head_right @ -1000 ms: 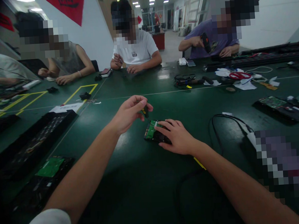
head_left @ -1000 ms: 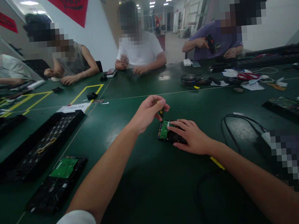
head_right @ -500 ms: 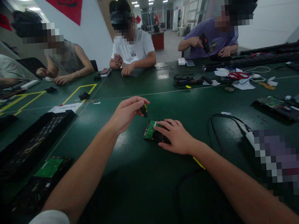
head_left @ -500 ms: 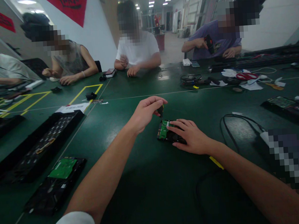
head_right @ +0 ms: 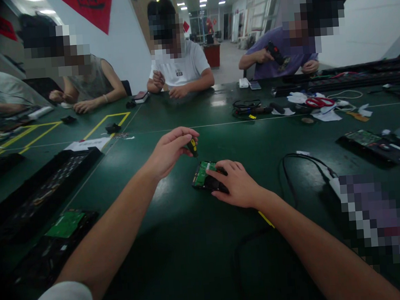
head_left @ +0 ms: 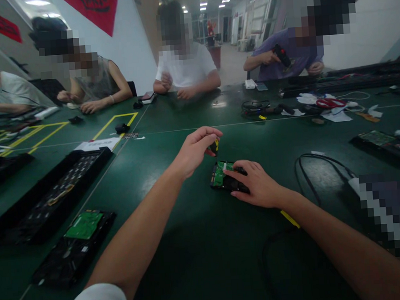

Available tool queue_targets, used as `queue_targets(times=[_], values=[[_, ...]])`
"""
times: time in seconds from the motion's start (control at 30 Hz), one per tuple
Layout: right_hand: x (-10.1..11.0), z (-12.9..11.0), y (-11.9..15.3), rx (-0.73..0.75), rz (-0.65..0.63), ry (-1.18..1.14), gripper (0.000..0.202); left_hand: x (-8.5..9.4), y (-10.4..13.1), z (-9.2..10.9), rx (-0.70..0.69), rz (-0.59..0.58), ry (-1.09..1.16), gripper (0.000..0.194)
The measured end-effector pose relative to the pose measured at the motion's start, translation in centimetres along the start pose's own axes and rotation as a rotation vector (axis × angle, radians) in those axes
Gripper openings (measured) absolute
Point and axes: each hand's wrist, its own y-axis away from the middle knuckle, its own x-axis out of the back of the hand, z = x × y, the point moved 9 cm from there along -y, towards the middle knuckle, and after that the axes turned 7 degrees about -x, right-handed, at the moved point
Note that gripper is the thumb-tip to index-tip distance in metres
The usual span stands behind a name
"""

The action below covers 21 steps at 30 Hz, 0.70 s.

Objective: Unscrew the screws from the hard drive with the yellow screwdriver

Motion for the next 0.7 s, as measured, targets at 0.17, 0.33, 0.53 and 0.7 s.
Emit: queue_targets(times=[0.17, 0.33, 0.53, 0.7], values=[[0.0, -0.09, -0.1, 0.007, -0.011, 0.005, 0.068, -0.03, 0.04, 0.08, -0.005, -0.005, -0.009, 0.015], [0.04, -0.14, -0.1, 0.007, -0.019, 0.011, 0.067, -0.05, 0.03, 0.02, -0.007, -0.01, -0.01, 0.016], [0.22, -0.1, -0.04, 0.006, -0.003, -0.007, 0.068, -0.15, 0.02, 0.11, 0.0, -0.016, -0.007, 0.015], [0.19, -0.14, -0.07, 0.01, 0.001, -0.012, 0.068, -0.16, 0.04, 0.12, 0.002, -0.019, -0.007, 0.016]])
